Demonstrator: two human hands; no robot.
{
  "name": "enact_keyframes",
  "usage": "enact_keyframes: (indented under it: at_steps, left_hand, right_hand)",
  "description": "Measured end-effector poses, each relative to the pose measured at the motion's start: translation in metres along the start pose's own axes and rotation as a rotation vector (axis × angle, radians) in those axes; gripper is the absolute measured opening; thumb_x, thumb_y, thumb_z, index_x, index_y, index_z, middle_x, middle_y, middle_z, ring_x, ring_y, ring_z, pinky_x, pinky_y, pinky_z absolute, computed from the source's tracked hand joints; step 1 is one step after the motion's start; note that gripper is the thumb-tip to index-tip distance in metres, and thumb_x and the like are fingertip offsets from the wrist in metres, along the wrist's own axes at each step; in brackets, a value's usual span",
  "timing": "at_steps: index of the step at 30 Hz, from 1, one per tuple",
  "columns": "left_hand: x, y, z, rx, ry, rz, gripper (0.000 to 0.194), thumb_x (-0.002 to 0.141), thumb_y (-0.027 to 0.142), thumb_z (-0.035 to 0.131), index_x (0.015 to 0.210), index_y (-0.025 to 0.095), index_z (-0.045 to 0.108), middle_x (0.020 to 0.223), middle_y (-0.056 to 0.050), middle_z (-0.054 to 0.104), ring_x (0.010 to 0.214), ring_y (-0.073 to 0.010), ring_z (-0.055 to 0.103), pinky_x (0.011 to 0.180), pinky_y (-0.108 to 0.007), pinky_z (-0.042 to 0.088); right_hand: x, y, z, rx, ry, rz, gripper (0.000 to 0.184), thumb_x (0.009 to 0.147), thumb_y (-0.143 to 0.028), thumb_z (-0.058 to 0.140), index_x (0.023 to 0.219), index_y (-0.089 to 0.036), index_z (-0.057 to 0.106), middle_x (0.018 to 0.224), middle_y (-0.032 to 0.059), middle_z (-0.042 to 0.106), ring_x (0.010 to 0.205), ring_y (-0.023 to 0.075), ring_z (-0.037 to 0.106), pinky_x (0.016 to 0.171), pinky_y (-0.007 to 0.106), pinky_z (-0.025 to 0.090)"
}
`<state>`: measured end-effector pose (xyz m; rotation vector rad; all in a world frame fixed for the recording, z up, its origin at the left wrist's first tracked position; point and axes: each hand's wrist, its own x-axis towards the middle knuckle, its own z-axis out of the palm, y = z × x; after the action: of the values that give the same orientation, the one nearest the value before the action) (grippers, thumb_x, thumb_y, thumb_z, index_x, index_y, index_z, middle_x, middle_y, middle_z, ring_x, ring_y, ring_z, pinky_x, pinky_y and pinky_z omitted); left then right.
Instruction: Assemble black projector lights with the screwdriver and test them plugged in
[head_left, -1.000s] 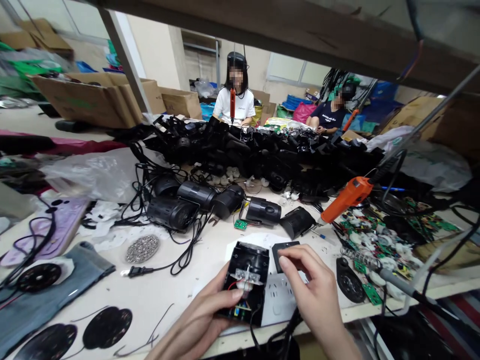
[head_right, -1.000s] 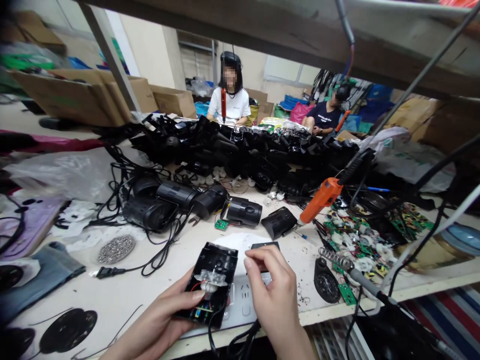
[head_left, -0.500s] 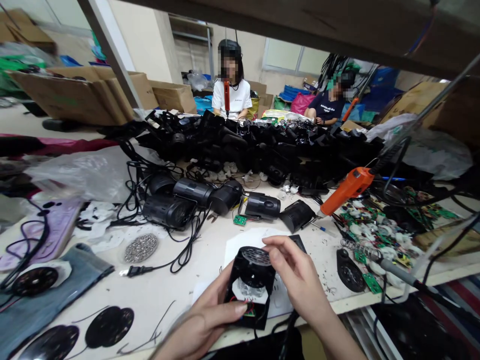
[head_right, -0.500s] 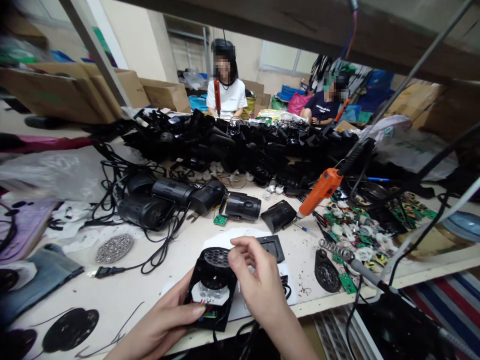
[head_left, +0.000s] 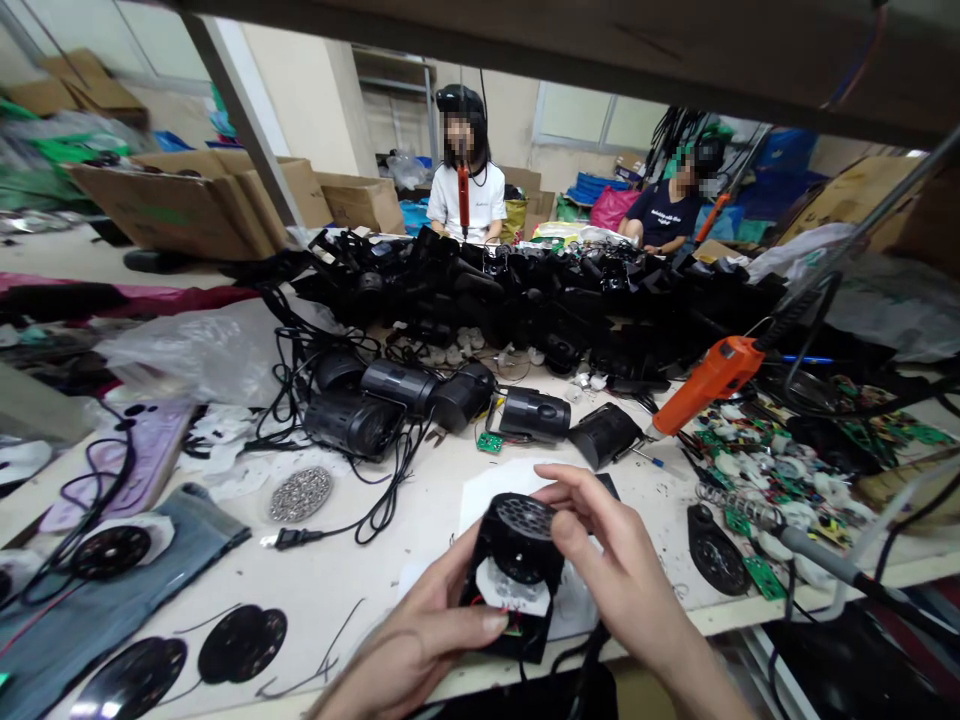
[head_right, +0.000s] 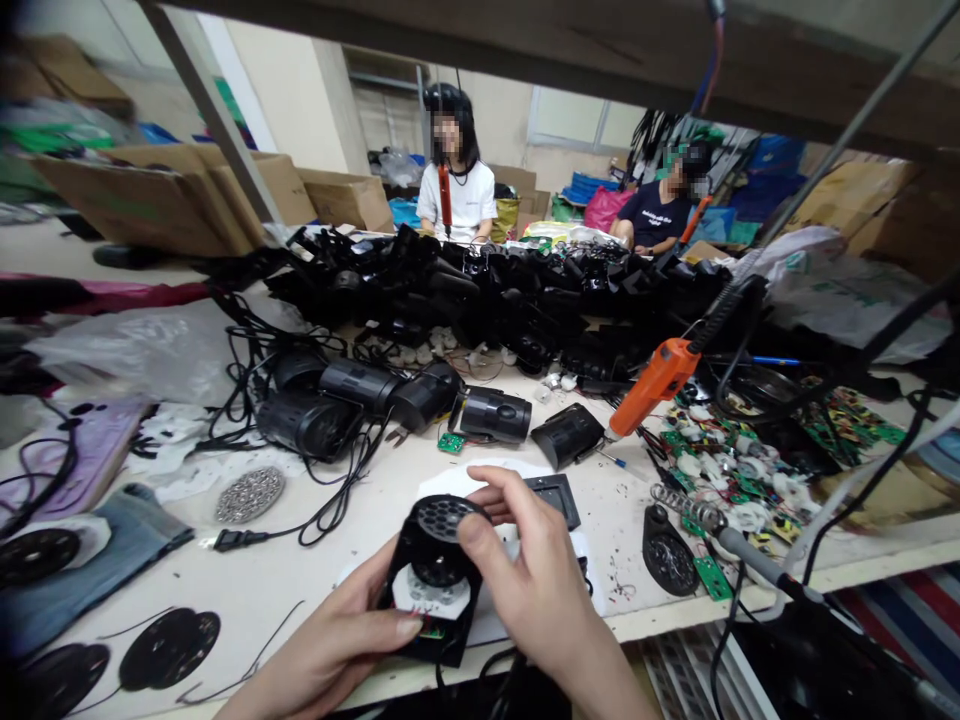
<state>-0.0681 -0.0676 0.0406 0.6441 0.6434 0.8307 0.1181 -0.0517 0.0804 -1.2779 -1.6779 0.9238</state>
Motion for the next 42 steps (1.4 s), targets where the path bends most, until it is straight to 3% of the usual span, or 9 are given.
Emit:
enact_keyframes:
  at_steps: [4, 8, 15, 21, 28, 31, 35, 39, 42]
  left_hand:
    - [0.004, 0.002, 0.013, 0.141, -0.029, 0.084, 0.072, 0.07, 0.013, 0.072, 0.137, 0.03, 0.052, 0.149, -0.001, 0.045, 0.144, -0.03, 0.026, 0.119, -0.045, 0.014]
    - [0.004, 0.002, 0.022, 0.187, -0.093, 0.105, 0.076, 0.073, 0.009, 0.067, 0.142, 0.03, 0.044, 0.15, 0.001, 0.043, 0.147, -0.0268, 0.018, 0.12, -0.043, 0.01]
    - [0.006, 0.001, 0.013, 0.172, -0.217, 0.175, 0.082, 0.074, 0.017, 0.07, 0.147, 0.031, 0.033, 0.155, 0.002, 0.034, 0.147, -0.0271, 0.017, 0.119, -0.043, 0.007]
    - [0.011, -0.01, 0.001, 0.206, -0.262, 0.209, 0.082, 0.076, 0.027, 0.071, 0.147, 0.034, 0.031, 0.159, 0.005, 0.025, 0.148, -0.0247, 0.007, 0.119, -0.044, 0.001]
    - [0.008, -0.019, -0.002, 0.06, -0.061, 0.152, 0.074, 0.071, 0.021, 0.073, 0.14, 0.031, 0.047, 0.152, 0.0, 0.04, 0.145, -0.0297, 0.022, 0.119, -0.045, 0.013]
    - [0.001, -0.011, -0.001, -0.126, 0.052, -0.002, 0.069, 0.073, 0.021, 0.069, 0.138, 0.033, 0.05, 0.137, -0.004, 0.059, 0.133, -0.0341, 0.044, 0.109, -0.049, 0.032]
    - [-0.004, 0.0, -0.005, -0.242, 0.187, -0.105, 0.059, 0.075, 0.02, 0.065, 0.132, 0.027, 0.054, 0.114, -0.011, 0.07, 0.099, -0.0328, 0.066, 0.083, -0.046, 0.051]
    - [-0.001, 0.003, -0.012, -0.286, 0.212, -0.083, 0.041, 0.077, 0.019, 0.061, 0.118, 0.018, 0.061, 0.099, -0.012, 0.071, 0.086, -0.0284, 0.067, 0.074, -0.044, 0.052]
    - [0.002, 0.003, -0.016, -0.361, 0.199, -0.066, 0.034, 0.075, 0.018, 0.059, 0.108, 0.016, 0.063, 0.093, -0.012, 0.07, 0.082, -0.0271, 0.066, 0.073, -0.045, 0.052]
  right_hand:
    - [0.008, -0.005, -0.005, -0.143, -0.015, 0.031, 0.045, 0.098, -0.053, 0.028, 0.116, -0.028, 0.062, 0.104, 0.0054, 0.07, 0.101, 0.0224, 0.065, 0.086, 0.034, 0.051]
    - [0.018, -0.009, 0.001, -0.182, -0.031, -0.01, 0.047, 0.1, -0.05, 0.025, 0.097, -0.025, 0.065, 0.081, 0.0029, 0.068, 0.078, 0.0191, 0.066, 0.069, 0.028, 0.051]
    - [0.028, -0.005, 0.01, -0.225, -0.014, -0.138, 0.044, 0.101, -0.043, 0.027, 0.073, -0.025, 0.056, 0.066, 0.0001, 0.06, 0.062, 0.0155, 0.06, 0.056, 0.024, 0.046]
    - [0.03, -0.009, 0.015, -0.246, -0.017, -0.119, 0.043, 0.101, -0.042, 0.028, 0.073, -0.024, 0.055, 0.066, -0.0004, 0.059, 0.062, 0.0149, 0.058, 0.058, 0.024, 0.044]
    - [0.037, -0.008, 0.013, -0.139, -0.069, -0.024, 0.053, 0.099, -0.054, 0.023, 0.102, -0.025, 0.067, 0.085, 0.003, 0.068, 0.083, 0.0176, 0.064, 0.072, 0.028, 0.05]
    - [0.048, 0.006, -0.007, -0.151, 0.015, 0.047, 0.055, 0.097, -0.058, 0.025, 0.109, -0.024, 0.066, 0.094, 0.0061, 0.069, 0.088, 0.0208, 0.066, 0.072, 0.032, 0.053]
    - [0.068, 0.046, -0.038, -0.7, 0.256, 0.152, 0.044, 0.091, -0.05, 0.047, 0.117, -0.016, 0.061, 0.11, 0.014, 0.063, 0.102, 0.0279, 0.062, 0.09, 0.042, 0.048]
    - [0.086, 0.087, -0.051, -0.855, 0.255, 0.241, 0.067, 0.081, -0.046, 0.062, 0.132, -0.005, 0.05, 0.123, 0.0269, 0.051, 0.122, 0.0421, 0.047, 0.1, 0.053, 0.037]
    - [0.095, 0.105, -0.054, -0.898, 0.185, 0.322, 0.079, 0.074, -0.05, 0.068, 0.135, -0.005, 0.049, 0.125, 0.0278, 0.05, 0.121, 0.0453, 0.048, 0.098, 0.053, 0.039]
